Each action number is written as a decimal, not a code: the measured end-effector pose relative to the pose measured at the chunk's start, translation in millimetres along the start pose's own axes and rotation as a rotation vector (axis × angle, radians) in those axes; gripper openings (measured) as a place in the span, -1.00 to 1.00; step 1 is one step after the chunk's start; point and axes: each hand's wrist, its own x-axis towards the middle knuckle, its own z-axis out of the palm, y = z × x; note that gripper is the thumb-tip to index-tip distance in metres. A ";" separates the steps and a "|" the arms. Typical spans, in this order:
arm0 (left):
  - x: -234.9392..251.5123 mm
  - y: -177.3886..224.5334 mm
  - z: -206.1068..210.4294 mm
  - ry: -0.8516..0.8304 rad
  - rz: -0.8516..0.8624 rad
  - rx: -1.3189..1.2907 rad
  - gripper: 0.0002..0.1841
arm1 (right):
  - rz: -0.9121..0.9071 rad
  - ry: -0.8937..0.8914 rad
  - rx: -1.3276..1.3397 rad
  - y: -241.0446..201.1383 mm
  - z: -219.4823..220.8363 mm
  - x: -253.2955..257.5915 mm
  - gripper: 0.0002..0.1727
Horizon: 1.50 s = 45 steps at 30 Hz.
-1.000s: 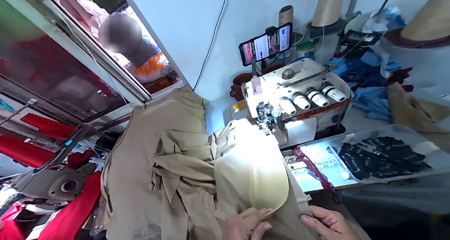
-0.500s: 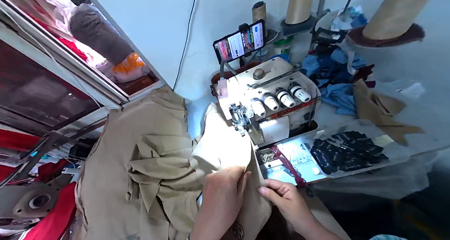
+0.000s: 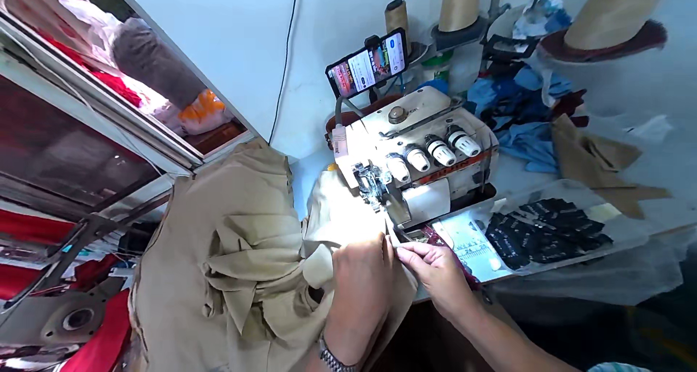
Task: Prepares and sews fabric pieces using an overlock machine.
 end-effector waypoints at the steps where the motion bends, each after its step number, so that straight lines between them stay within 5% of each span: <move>1: 1.9 1.4 2.8 0.008 -0.014 -0.002 -0.81 | -0.009 0.015 -0.022 -1.6 1.6 2.6 -0.84; 16: -18.2 -19.2 24.7 0.204 0.068 -0.392 -0.86 | -0.046 0.038 -0.036 2.2 5.1 5.1 -0.85; 31: -10.6 -8.8 49.0 0.332 0.100 -0.164 -0.83 | 0.002 0.064 0.191 7.0 28.8 7.5 -0.69; 37: -16.3 -20.2 66.7 0.353 0.097 -0.103 -0.71 | -0.010 -0.091 0.066 21.0 18.8 15.4 -0.68; 45: 2.8 -52.7 61.0 0.228 0.028 -0.341 -0.68 | -0.139 -0.271 -0.099 48.9 5.1 12.5 -0.69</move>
